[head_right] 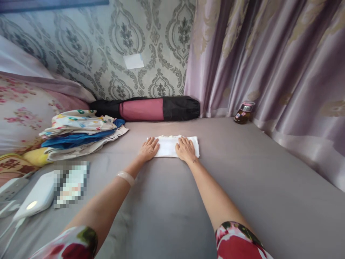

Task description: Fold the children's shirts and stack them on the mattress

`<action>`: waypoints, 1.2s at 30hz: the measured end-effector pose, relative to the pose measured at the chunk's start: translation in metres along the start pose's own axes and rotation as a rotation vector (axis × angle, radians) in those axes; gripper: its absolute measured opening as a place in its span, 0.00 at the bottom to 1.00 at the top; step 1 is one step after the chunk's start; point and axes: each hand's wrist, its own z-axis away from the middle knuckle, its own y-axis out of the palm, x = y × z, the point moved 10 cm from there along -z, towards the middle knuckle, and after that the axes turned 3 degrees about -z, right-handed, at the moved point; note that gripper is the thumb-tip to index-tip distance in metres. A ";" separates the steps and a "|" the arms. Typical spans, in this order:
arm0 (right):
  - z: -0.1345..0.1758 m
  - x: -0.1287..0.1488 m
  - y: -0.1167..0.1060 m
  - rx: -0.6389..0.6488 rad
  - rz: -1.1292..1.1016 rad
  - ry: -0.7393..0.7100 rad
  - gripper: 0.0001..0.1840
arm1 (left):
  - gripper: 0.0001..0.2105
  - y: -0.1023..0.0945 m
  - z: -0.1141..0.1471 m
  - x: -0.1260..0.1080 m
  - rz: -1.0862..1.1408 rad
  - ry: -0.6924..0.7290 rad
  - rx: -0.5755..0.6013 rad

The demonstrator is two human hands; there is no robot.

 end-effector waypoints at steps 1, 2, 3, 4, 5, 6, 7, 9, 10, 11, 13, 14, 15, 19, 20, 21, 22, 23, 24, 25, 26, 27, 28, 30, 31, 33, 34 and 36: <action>0.001 -0.003 -0.001 0.000 0.010 0.010 0.29 | 0.24 0.000 0.001 0.002 0.008 -0.006 0.003; 0.002 -0.006 -0.001 0.001 0.019 0.023 0.29 | 0.25 0.000 0.002 0.003 0.016 -0.012 0.008; 0.003 -0.009 -0.002 0.001 0.027 0.036 0.29 | 0.25 0.000 0.003 0.004 0.024 -0.019 0.014; 0.004 -0.012 -0.003 0.001 0.032 0.046 0.29 | 0.26 0.000 0.003 0.005 0.032 -0.027 0.019; 0.006 -0.015 -0.004 0.002 0.035 0.056 0.29 | 0.26 0.000 0.004 0.006 0.039 -0.035 0.021; 0.007 -0.017 -0.004 0.002 0.037 0.064 0.29 | 0.26 0.000 0.004 0.008 0.045 -0.043 0.020; 0.008 -0.020 -0.005 0.004 0.036 0.072 0.29 | 0.26 -0.001 0.005 0.009 0.049 -0.051 0.016; 0.010 -0.025 -0.006 0.010 0.035 0.099 0.29 | 0.27 -0.002 0.006 0.011 0.055 -0.069 0.007; 0.011 -0.027 -0.006 0.013 0.035 0.116 0.29 | 0.27 -0.002 0.006 0.012 0.057 -0.078 0.004; 0.012 -0.029 -0.006 0.015 0.033 0.132 0.29 | 0.28 -0.002 0.006 0.014 0.060 -0.087 0.002; 0.013 -0.033 -0.006 0.011 0.030 0.165 0.29 | 0.29 -0.002 0.007 0.017 0.067 -0.112 -0.001; 0.013 -0.034 -0.007 0.002 0.028 0.181 0.29 | 0.30 -0.001 0.007 0.018 0.070 -0.127 -0.002; 0.014 -0.035 -0.007 -0.010 0.025 0.198 0.30 | 0.31 -0.001 0.008 0.020 0.072 -0.143 -0.002; 0.019 -0.041 -0.012 -0.092 0.007 0.282 0.30 | 0.36 -0.001 0.009 0.024 0.058 -0.196 -0.016; 0.021 -0.042 -0.014 -0.116 0.001 0.306 0.31 | 0.36 -0.002 0.010 0.024 0.050 -0.201 -0.026; 0.022 -0.043 -0.016 -0.138 -0.004 0.330 0.31 | 0.36 -0.003 0.010 0.024 0.042 -0.204 -0.037; 0.024 -0.044 -0.018 -0.156 -0.008 0.353 0.32 | 0.36 -0.004 0.011 0.023 0.035 -0.206 -0.046; 0.025 -0.045 -0.019 -0.169 -0.013 0.372 0.32 | 0.36 -0.004 0.011 0.023 0.028 -0.206 -0.051; 0.026 -0.046 -0.019 -0.175 -0.018 0.387 0.32 | 0.35 -0.005 0.012 0.022 0.023 -0.207 -0.056; 0.027 -0.046 -0.019 -0.178 -0.023 0.393 0.33 | 0.35 -0.006 0.012 0.022 0.019 -0.208 -0.061; 0.027 -0.046 -0.019 -0.180 -0.027 0.393 0.33 | 0.35 -0.006 0.013 0.022 0.017 -0.209 -0.069; 0.027 -0.045 -0.019 -0.183 -0.029 0.389 0.33 | 0.35 -0.007 0.013 0.022 0.015 -0.210 -0.079; 0.027 -0.045 -0.019 -0.186 -0.030 0.386 0.33 | 0.34 -0.008 0.014 0.021 0.011 -0.208 -0.094; 0.027 -0.045 -0.019 -0.193 -0.026 0.382 0.33 | 0.33 -0.011 0.015 0.020 -0.005 -0.195 -0.137; 0.027 -0.046 -0.019 -0.195 -0.022 0.381 0.33 | 0.32 -0.013 0.016 0.018 -0.021 -0.177 -0.161; 0.026 -0.046 -0.018 -0.184 -0.012 0.378 0.33 | 0.29 -0.018 0.017 0.010 -0.067 -0.121 -0.210; 0.025 -0.046 -0.018 -0.168 -0.006 0.378 0.33 | 0.27 -0.019 0.017 0.006 -0.092 -0.088 -0.229; 0.022 -0.046 -0.018 -0.124 0.008 0.380 0.32 | 0.25 -0.023 0.017 -0.004 -0.129 -0.030 -0.250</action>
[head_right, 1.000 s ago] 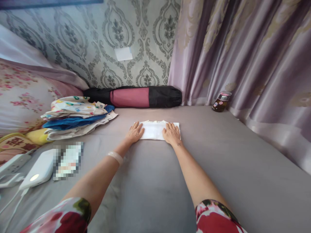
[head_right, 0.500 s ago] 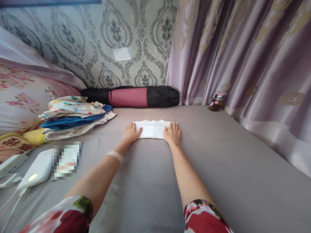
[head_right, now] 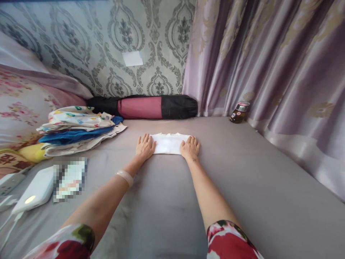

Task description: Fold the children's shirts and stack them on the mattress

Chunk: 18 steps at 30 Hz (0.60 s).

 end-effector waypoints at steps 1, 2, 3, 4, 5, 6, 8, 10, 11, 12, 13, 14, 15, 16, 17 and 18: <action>-0.001 0.002 -0.001 0.019 0.010 -0.004 0.32 | 0.25 -0.002 -0.001 -0.004 -0.006 0.019 -0.006; -0.002 0.004 -0.002 0.031 0.016 -0.015 0.31 | 0.24 -0.003 -0.002 -0.009 -0.005 0.033 -0.005; -0.003 0.008 -0.003 0.036 0.018 -0.035 0.31 | 0.24 -0.004 -0.004 -0.013 0.000 0.045 0.003; -0.004 0.013 -0.005 0.037 0.015 -0.061 0.30 | 0.24 -0.004 -0.005 -0.018 0.009 0.055 0.018; -0.004 0.017 -0.005 0.041 0.010 -0.086 0.30 | 0.24 -0.003 -0.007 -0.022 0.017 0.065 0.040; -0.003 0.021 -0.004 0.052 0.003 -0.106 0.30 | 0.24 -0.001 -0.008 -0.026 0.024 0.074 0.067; -0.001 0.026 0.001 0.080 0.000 -0.128 0.30 | 0.23 0.004 -0.010 -0.031 0.028 0.084 0.116; 0.001 0.027 0.007 0.085 0.009 -0.137 0.30 | 0.22 0.008 -0.010 -0.033 0.028 0.080 0.141; 0.002 0.028 0.008 0.075 0.014 -0.141 0.30 | 0.22 0.010 -0.010 -0.032 0.031 0.076 0.145; 0.002 0.028 0.009 0.061 0.017 -0.145 0.30 | 0.22 0.011 -0.010 -0.031 0.037 0.073 0.148; 0.003 0.027 0.009 0.047 0.017 -0.148 0.29 | 0.22 0.013 -0.009 -0.031 0.045 0.070 0.150; 0.003 0.027 0.010 0.038 0.015 -0.150 0.29 | 0.22 0.015 -0.009 -0.030 0.052 0.068 0.152; 0.003 0.027 0.010 0.036 0.014 -0.152 0.29 | 0.23 0.016 -0.009 -0.029 0.057 0.065 0.155; 0.003 0.027 0.011 0.038 0.014 -0.153 0.29 | 0.23 0.017 -0.009 -0.028 0.060 0.060 0.158; 0.003 0.026 0.011 0.042 0.016 -0.153 0.29 | 0.23 0.018 -0.009 -0.027 0.064 0.056 0.162; 0.003 0.026 0.011 0.049 0.019 -0.150 0.29 | 0.23 0.018 -0.009 -0.027 0.067 0.053 0.167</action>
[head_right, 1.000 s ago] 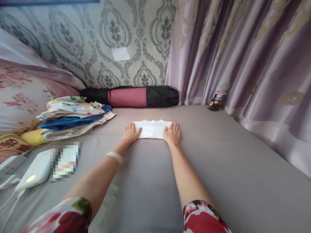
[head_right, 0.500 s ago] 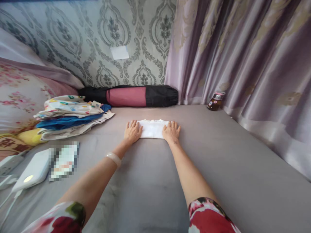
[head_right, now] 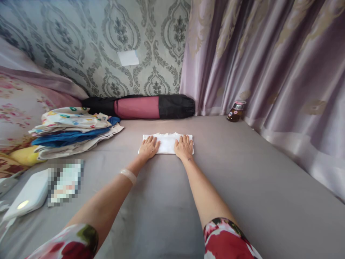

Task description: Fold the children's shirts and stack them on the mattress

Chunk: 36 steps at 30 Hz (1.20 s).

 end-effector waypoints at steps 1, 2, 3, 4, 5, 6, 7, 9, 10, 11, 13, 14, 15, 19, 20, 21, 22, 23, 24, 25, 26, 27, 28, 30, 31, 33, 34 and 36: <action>0.000 0.000 0.000 0.011 0.002 0.005 0.29 | 0.23 0.000 0.000 0.000 0.004 -0.002 0.004; -0.001 -0.001 0.000 0.025 0.004 0.010 0.29 | 0.23 0.000 0.000 0.000 0.007 -0.004 0.010; -0.002 -0.001 0.000 0.042 0.003 0.017 0.29 | 0.22 -0.001 -0.001 0.000 0.009 -0.002 0.015; -0.002 0.000 0.000 0.060 0.000 0.023 0.28 | 0.22 -0.003 -0.002 -0.001 0.007 0.000 0.021; -0.003 0.002 -0.001 0.078 -0.006 0.025 0.28 | 0.22 -0.004 -0.003 -0.002 0.002 0.001 0.026; -0.003 0.005 -0.002 0.090 -0.014 0.022 0.28 | 0.21 -0.006 -0.004 -0.004 -0.005 -0.002 0.031; -0.004 0.009 -0.005 0.093 -0.023 0.012 0.27 | 0.21 -0.008 -0.006 -0.005 -0.009 -0.006 0.035; -0.004 0.020 -0.009 0.077 -0.048 -0.026 0.26 | 0.21 -0.011 -0.009 -0.012 0.000 -0.003 0.037; -0.004 0.026 -0.010 0.066 -0.062 -0.047 0.26 | 0.20 -0.013 -0.009 -0.016 0.015 0.005 0.033; -0.004 0.031 -0.010 0.059 -0.074 -0.065 0.26 | 0.20 -0.013 -0.010 -0.021 0.032 0.021 0.032; -0.003 0.038 -0.007 0.046 -0.086 -0.088 0.26 | 0.20 -0.011 -0.008 -0.031 0.062 0.048 0.042; -0.002 0.039 -0.005 0.032 -0.085 -0.091 0.26 | 0.21 -0.009 -0.007 -0.033 0.070 0.050 0.049; -0.001 0.039 -0.003 0.016 -0.082 -0.093 0.26 | 0.21 -0.007 -0.006 -0.034 0.074 0.044 0.055; 0.002 0.038 0.002 -0.043 -0.070 -0.094 0.26 | 0.22 0.000 -0.004 -0.032 0.084 0.013 0.053; 0.002 0.037 0.003 -0.044 -0.066 -0.095 0.26 | 0.23 0.001 -0.004 -0.032 0.087 0.012 0.055; 0.002 0.037 0.004 -0.044 -0.062 -0.094 0.26 | 0.23 0.002 -0.005 -0.031 0.090 0.010 0.060; 0.002 0.037 0.004 -0.041 -0.058 -0.091 0.26 | 0.23 0.003 -0.005 -0.031 0.092 0.007 0.066; 0.001 0.037 0.004 -0.036 -0.055 -0.088 0.26 | 0.23 0.003 -0.005 -0.031 0.093 0.005 0.074; 0.001 0.037 0.004 -0.029 -0.055 -0.086 0.26 | 0.23 0.002 -0.005 -0.031 0.091 0.003 0.083; 0.000 0.037 0.004 -0.020 -0.057 -0.084 0.26 | 0.23 0.002 -0.005 -0.031 0.088 0.003 0.092; -0.001 0.037 0.004 -0.008 -0.059 -0.082 0.26 | 0.23 0.001 -0.006 -0.031 0.086 0.006 0.101; -0.002 0.037 0.003 0.007 -0.062 -0.080 0.26 | 0.22 0.000 -0.006 -0.032 0.084 0.011 0.109; -0.003 0.038 0.003 0.022 -0.065 -0.078 0.26 | 0.22 -0.002 -0.007 -0.033 0.083 0.018 0.117; -0.004 0.041 0.001 0.040 -0.072 -0.084 0.25 | 0.20 -0.005 -0.008 -0.035 0.084 0.039 0.124; -0.004 0.044 -0.001 0.037 -0.077 -0.096 0.24 | 0.19 -0.007 -0.009 -0.037 0.085 0.055 0.117; -0.004 0.052 -0.005 0.023 -0.093 -0.144 0.23 | 0.17 -0.011 -0.010 -0.040 0.086 0.090 0.088; -0.004 0.057 -0.005 0.019 -0.103 -0.173 0.23 | 0.16 -0.012 -0.010 -0.041 0.089 0.100 0.073; -0.002 0.065 -0.002 0.029 -0.120 -0.223 0.23 | 0.17 -0.011 -0.009 -0.041 0.101 0.095 0.054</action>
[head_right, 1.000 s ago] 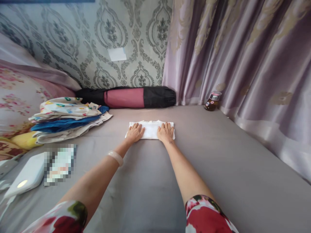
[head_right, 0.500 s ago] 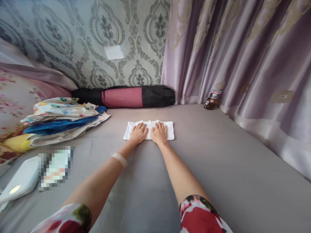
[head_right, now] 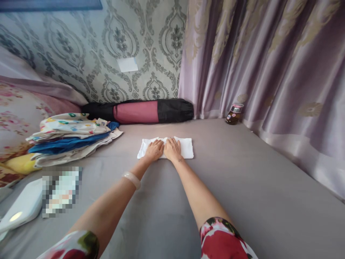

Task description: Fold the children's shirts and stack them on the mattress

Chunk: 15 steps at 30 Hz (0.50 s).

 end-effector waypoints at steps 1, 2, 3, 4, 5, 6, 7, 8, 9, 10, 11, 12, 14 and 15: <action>0.000 0.002 0.003 0.005 -0.007 -0.016 0.23 | 0.17 0.002 0.001 0.001 0.008 -0.010 -0.009; 0.000 0.003 0.005 0.004 -0.013 -0.024 0.23 | 0.18 0.003 0.001 0.003 0.016 -0.021 -0.019; 0.000 0.003 0.007 -0.002 -0.017 -0.026 0.23 | 0.18 0.005 0.002 0.004 0.024 -0.030 -0.028; 0.000 0.003 0.008 -0.013 -0.018 -0.026 0.23 | 0.18 0.007 0.002 0.005 0.030 -0.035 -0.034; 0.001 0.002 0.009 -0.025 -0.018 -0.025 0.23 | 0.19 0.008 0.002 0.006 0.035 -0.038 -0.037; 0.001 0.002 0.009 -0.035 -0.017 -0.025 0.23 | 0.19 0.010 0.002 0.007 0.039 -0.039 -0.036; 0.001 0.001 0.010 -0.041 -0.015 -0.025 0.23 | 0.19 0.011 0.001 0.007 0.042 -0.040 -0.034; 0.001 0.001 0.010 -0.044 -0.014 -0.025 0.23 | 0.19 0.011 0.001 0.007 0.045 -0.040 -0.033; 0.002 0.001 0.010 -0.047 -0.013 -0.027 0.24 | 0.19 0.011 0.001 0.007 0.047 -0.041 -0.031; 0.002 0.001 0.010 -0.050 -0.014 -0.028 0.24 | 0.19 0.011 0.000 0.006 0.048 -0.040 -0.029; 0.002 0.001 0.010 -0.050 -0.015 -0.028 0.24 | 0.19 0.010 0.001 0.005 0.049 -0.039 -0.024; 0.002 0.001 0.009 -0.050 -0.017 -0.029 0.24 | 0.19 0.010 0.002 0.005 0.048 -0.037 -0.019; 0.001 0.001 0.009 -0.037 -0.020 -0.031 0.24 | 0.19 0.006 0.005 0.005 0.037 -0.017 -0.021; 0.001 0.001 0.009 -0.027 -0.018 -0.029 0.24 | 0.19 0.004 0.008 0.007 0.024 -0.002 -0.030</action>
